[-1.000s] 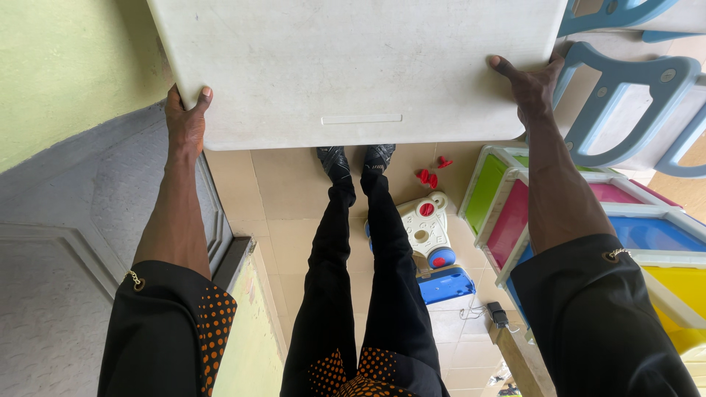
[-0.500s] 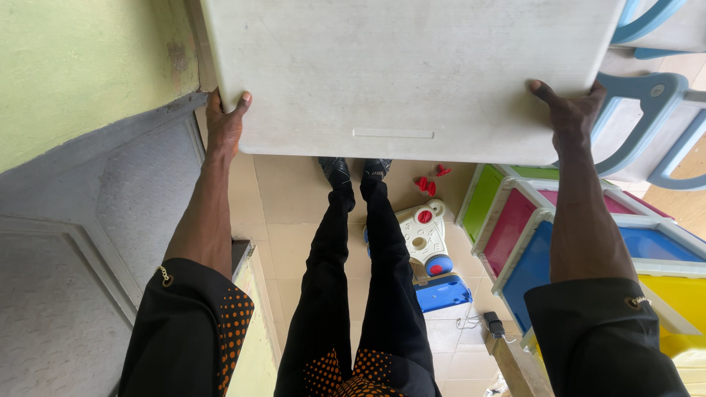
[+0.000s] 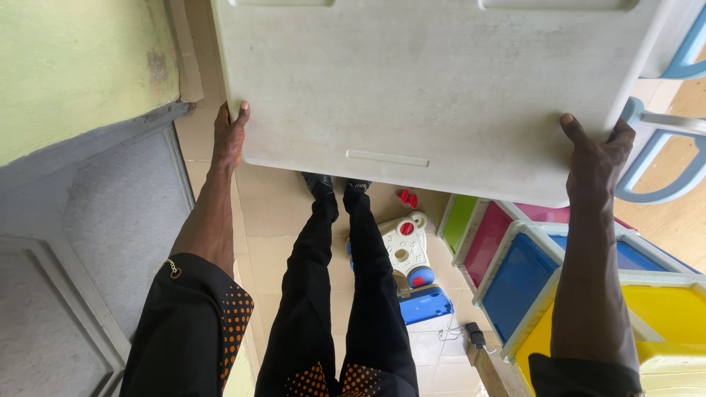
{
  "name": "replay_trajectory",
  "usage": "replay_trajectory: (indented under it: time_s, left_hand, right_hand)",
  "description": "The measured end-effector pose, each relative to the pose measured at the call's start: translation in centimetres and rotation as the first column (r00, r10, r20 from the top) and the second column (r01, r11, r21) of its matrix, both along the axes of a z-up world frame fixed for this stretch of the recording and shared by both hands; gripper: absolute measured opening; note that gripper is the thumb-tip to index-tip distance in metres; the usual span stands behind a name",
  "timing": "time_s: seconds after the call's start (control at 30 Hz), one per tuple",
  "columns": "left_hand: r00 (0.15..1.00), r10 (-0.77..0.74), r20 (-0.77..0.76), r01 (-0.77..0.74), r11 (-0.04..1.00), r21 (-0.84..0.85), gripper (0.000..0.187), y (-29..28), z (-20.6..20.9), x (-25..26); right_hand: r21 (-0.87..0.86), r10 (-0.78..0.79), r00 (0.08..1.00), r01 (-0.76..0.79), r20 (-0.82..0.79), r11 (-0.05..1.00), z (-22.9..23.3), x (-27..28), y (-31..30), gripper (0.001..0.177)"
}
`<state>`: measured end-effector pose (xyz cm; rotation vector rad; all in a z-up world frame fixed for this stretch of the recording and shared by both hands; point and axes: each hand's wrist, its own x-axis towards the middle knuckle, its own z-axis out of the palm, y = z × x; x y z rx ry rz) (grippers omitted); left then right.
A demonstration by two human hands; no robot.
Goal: The person assembles a small plastic children's desk by attaching the tabletop to the frame. They align the white tabletop with the light blue frame, then insert and tighten multiple white plastic fasteners by hand to secure the components together.
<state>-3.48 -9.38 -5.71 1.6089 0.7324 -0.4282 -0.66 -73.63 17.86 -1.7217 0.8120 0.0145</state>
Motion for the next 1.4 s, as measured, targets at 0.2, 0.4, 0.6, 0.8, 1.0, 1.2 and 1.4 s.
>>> replay_trajectory:
  time_s: [0.2,0.4,0.6,0.8,1.0,1.2,1.4]
  left_hand:
    - [1.000,0.008,-0.026,-0.009,1.000,-0.016,0.075,1.1,-2.0,-0.7]
    - [0.998,0.040,-0.055,-0.044,0.997,-0.058,0.074,2.2,-2.7,-0.6]
    - [0.996,0.046,-0.083,-0.052,0.997,-0.064,0.075,2.4,-3.5,-0.9]
    - [0.996,0.069,-0.057,-0.077,0.985,-0.153,0.077,1.4,-4.1,-0.7]
    - [0.992,0.092,-0.082,-0.109,0.967,-0.232,0.075,0.0,-4.9,-0.4]
    - [0.995,0.059,-0.083,-0.081,0.953,-0.293,0.074,-0.8,-6.6,-0.3]
    - [0.990,-0.001,-0.138,-0.028,0.977,-0.211,0.071,-2.2,-8.5,-0.8]
  right_hand:
    - [-0.015,0.003,0.999,-0.003,0.048,1.000,3.6,0.5,3.4,0.068]
    - [-0.056,0.036,0.999,-0.033,0.041,0.998,7.1,1.0,6.7,0.058]
    - [-0.142,0.119,0.993,-0.117,0.003,0.983,11.8,2.0,10.2,0.053]
    - [-0.360,0.039,0.979,-0.111,-0.202,0.926,17.0,3.9,14.8,0.049]
    - [-0.328,0.181,0.972,-0.221,-0.150,0.918,19.6,4.6,15.6,0.049]
    - [-0.237,0.292,0.945,-0.321,-0.149,0.917,20.1,3.9,13.8,0.047]
    - [-0.213,0.294,0.930,-0.339,-0.219,0.916,20.4,3.7,13.6,0.053]
